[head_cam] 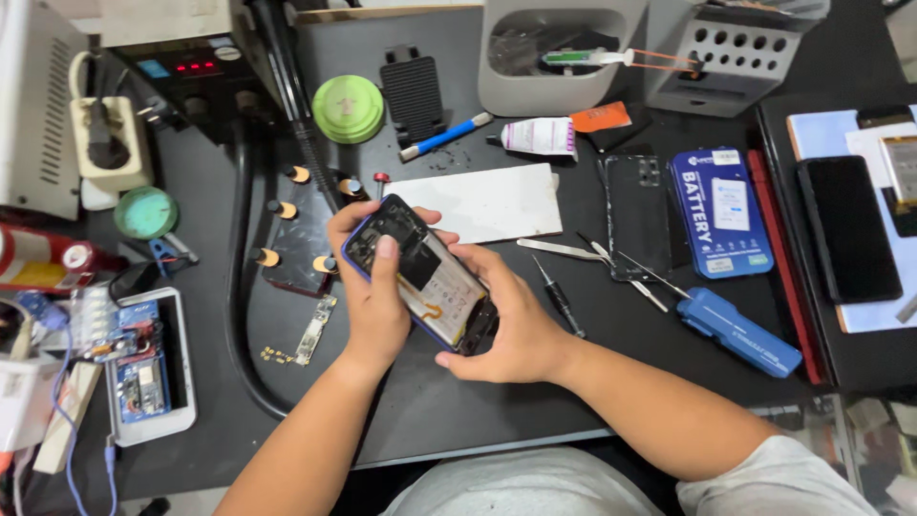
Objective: The person uses a screwdriver to remove screws from a smartphone, then applies adhesive from a tube along the phone's internal frame. The person handles the phone and a blue back cover, inspecting the cover before setting it aside.
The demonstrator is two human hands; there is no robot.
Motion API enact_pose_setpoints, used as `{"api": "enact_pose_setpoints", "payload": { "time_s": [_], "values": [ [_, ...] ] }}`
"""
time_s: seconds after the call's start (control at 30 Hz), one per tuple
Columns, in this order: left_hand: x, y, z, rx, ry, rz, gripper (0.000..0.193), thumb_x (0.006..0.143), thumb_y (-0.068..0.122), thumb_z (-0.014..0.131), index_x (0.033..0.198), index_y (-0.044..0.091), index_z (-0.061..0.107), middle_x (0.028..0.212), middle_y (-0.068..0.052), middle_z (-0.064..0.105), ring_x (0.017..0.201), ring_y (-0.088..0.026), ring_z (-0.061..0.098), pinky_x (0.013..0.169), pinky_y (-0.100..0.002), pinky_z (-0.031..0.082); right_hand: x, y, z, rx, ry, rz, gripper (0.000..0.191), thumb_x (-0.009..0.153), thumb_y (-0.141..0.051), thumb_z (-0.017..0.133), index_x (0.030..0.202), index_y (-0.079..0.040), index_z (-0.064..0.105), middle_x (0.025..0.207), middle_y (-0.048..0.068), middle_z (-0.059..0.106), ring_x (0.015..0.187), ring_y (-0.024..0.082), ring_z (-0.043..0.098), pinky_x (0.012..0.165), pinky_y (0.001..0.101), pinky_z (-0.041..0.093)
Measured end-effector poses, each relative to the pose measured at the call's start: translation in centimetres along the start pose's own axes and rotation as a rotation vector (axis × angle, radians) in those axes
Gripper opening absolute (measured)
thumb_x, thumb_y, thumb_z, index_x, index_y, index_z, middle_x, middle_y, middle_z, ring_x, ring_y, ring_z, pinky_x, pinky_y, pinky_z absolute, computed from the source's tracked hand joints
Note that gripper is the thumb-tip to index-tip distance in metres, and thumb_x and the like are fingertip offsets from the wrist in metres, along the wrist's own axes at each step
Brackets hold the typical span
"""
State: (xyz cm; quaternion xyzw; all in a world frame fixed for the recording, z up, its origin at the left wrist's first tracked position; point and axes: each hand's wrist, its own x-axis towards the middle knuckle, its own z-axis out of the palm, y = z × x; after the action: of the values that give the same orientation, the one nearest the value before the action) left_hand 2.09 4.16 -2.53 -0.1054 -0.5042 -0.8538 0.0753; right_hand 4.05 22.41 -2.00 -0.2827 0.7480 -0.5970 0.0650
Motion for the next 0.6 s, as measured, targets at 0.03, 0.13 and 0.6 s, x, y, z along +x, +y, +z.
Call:
{"api": "enact_pose_setpoints", "payload": {
  "time_s": [0.03, 0.13, 0.6],
  "values": [
    [0.0, 0.0, 0.0, -0.001, -0.002, -0.011, 0.042, 0.112, 0.027, 0.051, 0.143, 0.012, 0.027, 0.132, -0.028, 0.060, 0.111, -0.037, 0.071, 0.098, -0.051, 0.060, -0.1, -0.1, 0.1, -0.027, 0.015, 0.004, 0.106, 0.067, -0.013, 0.093, 0.152, -0.001, 0.031, 0.146, 0.021, 0.052, 0.140, 0.029, 0.054, 0.119, 0.0397, 0.041],
    [0.1, 0.0, 0.0, -0.032, 0.000, -0.043, 0.045, 0.110, 0.023, 0.051, 0.145, 0.011, 0.024, 0.137, -0.030, 0.058, 0.114, -0.038, 0.071, 0.100, -0.053, 0.060, -0.1, -0.4, 0.2, -0.041, 0.058, 0.003, 0.106, 0.067, -0.015, 0.094, 0.153, -0.001, 0.033, 0.144, 0.020, 0.055, 0.136, 0.029, 0.058, 0.116, 0.0390, 0.045],
    [1.0, 0.8, 0.7, -0.302, -0.045, -0.320, 0.052, 0.110, 0.035, 0.040, 0.153, 0.007, 0.030, 0.143, -0.025, 0.059, 0.129, -0.035, 0.064, 0.107, -0.048, 0.054, 0.7, -1.0, -2.0, -0.384, 0.205, 0.035, 0.080, 0.080, -0.021, 0.091, 0.146, -0.004, 0.047, 0.125, 0.009, 0.060, 0.096, 0.019, 0.063, 0.079, 0.0306, 0.054]
  ]
}}
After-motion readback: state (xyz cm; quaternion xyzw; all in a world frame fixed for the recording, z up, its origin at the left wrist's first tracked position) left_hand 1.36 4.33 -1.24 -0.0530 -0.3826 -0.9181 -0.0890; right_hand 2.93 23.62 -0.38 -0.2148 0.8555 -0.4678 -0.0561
